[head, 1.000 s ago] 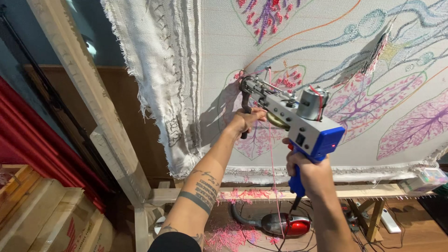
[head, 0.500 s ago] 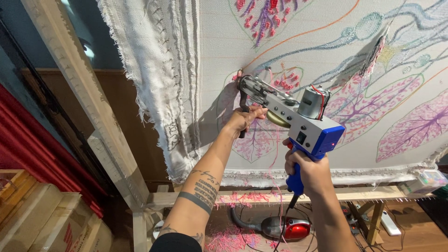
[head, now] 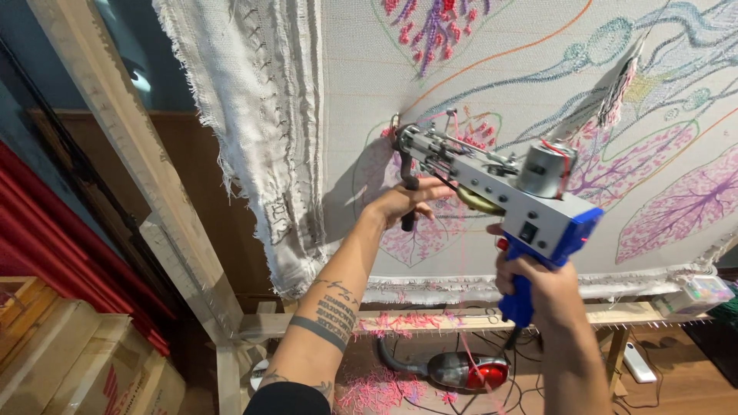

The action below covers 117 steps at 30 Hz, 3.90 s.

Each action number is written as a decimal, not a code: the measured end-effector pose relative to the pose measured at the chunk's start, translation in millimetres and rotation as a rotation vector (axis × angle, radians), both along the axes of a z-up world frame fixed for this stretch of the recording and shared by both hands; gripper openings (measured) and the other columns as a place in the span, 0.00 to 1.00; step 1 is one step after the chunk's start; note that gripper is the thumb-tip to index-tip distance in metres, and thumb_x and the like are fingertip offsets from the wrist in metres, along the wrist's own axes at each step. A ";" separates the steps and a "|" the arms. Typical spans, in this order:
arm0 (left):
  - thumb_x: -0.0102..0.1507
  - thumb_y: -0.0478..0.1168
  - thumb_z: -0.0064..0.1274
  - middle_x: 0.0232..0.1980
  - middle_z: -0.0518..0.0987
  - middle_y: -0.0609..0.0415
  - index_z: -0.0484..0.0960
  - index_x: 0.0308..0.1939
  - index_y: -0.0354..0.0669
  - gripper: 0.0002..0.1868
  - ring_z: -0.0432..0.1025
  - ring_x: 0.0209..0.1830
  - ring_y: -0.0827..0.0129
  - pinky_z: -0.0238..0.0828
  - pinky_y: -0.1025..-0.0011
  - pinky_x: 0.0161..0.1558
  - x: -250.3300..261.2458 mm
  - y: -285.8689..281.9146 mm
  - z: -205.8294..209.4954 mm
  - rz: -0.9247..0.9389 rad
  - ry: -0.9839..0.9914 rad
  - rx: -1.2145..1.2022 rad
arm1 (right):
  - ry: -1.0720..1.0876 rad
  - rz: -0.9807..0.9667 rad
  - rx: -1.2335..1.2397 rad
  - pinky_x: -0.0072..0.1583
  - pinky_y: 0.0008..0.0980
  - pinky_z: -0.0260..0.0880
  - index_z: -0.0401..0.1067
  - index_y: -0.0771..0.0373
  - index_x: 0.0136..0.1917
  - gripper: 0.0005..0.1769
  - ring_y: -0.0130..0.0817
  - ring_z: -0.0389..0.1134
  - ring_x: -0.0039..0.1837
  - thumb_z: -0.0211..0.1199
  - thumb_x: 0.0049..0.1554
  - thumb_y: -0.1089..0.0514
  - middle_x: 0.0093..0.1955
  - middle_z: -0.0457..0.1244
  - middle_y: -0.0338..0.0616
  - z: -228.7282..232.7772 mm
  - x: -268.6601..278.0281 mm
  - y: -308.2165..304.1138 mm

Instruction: Creating a rug by using an electric tufting gun on a vertical canvas frame.

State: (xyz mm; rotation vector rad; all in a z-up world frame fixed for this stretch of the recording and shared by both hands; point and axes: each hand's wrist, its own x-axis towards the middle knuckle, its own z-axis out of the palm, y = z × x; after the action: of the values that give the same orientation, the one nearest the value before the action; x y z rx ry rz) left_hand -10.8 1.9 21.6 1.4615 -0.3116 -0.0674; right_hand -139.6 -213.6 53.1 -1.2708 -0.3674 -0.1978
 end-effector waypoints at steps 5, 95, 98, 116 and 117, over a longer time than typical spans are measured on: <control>0.51 0.46 0.56 0.48 0.78 0.49 0.72 0.56 0.42 0.29 0.70 0.18 0.74 0.56 0.86 0.16 -17.0 -10.7 6.2 -0.320 0.027 -0.006 | -0.005 0.241 -0.006 0.26 0.22 0.50 0.65 0.74 0.52 0.28 0.28 0.52 0.23 0.49 0.35 0.71 0.24 0.55 0.44 -2.8 -4.3 -45.6; 0.60 0.52 0.41 0.31 0.81 0.47 0.80 0.40 0.33 0.24 0.53 0.10 0.80 0.43 0.81 0.13 -185.2 56.5 -272.2 0.558 0.165 -0.712 | -0.488 -0.230 -0.619 0.32 0.18 0.68 0.71 0.70 0.38 0.04 0.26 0.65 0.30 0.57 0.52 0.66 0.30 0.65 0.44 34.4 107.4 153.0; 0.63 0.50 0.36 0.28 0.81 0.47 0.79 0.44 0.34 0.23 0.52 0.10 0.79 0.42 0.80 0.12 -187.3 56.3 -263.3 0.592 0.156 -0.687 | -0.389 -0.199 -0.638 0.33 0.16 0.67 0.70 0.66 0.36 0.03 0.25 0.64 0.31 0.57 0.51 0.69 0.31 0.64 0.42 28.2 110.5 154.0; 0.59 0.58 0.42 0.22 0.80 0.52 0.82 0.22 0.38 0.28 0.60 0.14 0.79 0.44 0.79 0.17 -178.7 61.7 -290.7 0.617 0.184 -0.637 | -0.577 -0.288 -0.833 0.28 0.20 0.57 0.74 0.67 0.36 0.10 0.23 0.59 0.27 0.66 0.48 0.57 0.28 0.64 0.41 33.5 92.9 147.6; 0.59 0.58 0.42 0.22 0.80 0.52 0.82 0.22 0.38 0.28 0.60 0.14 0.79 0.44 0.79 0.17 -180.4 61.5 -287.2 0.619 0.182 -0.636 | -0.579 -0.287 -0.831 0.28 0.20 0.57 0.74 0.67 0.36 0.10 0.23 0.59 0.27 0.66 0.48 0.57 0.28 0.64 0.41 31.0 99.5 150.4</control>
State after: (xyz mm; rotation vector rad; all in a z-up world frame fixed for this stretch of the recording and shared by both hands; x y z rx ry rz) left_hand -191.2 63.4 -265.6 0.8566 0.2631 0.3676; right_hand -40.1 -63.2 84.2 -2.0849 -0.8149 -0.7182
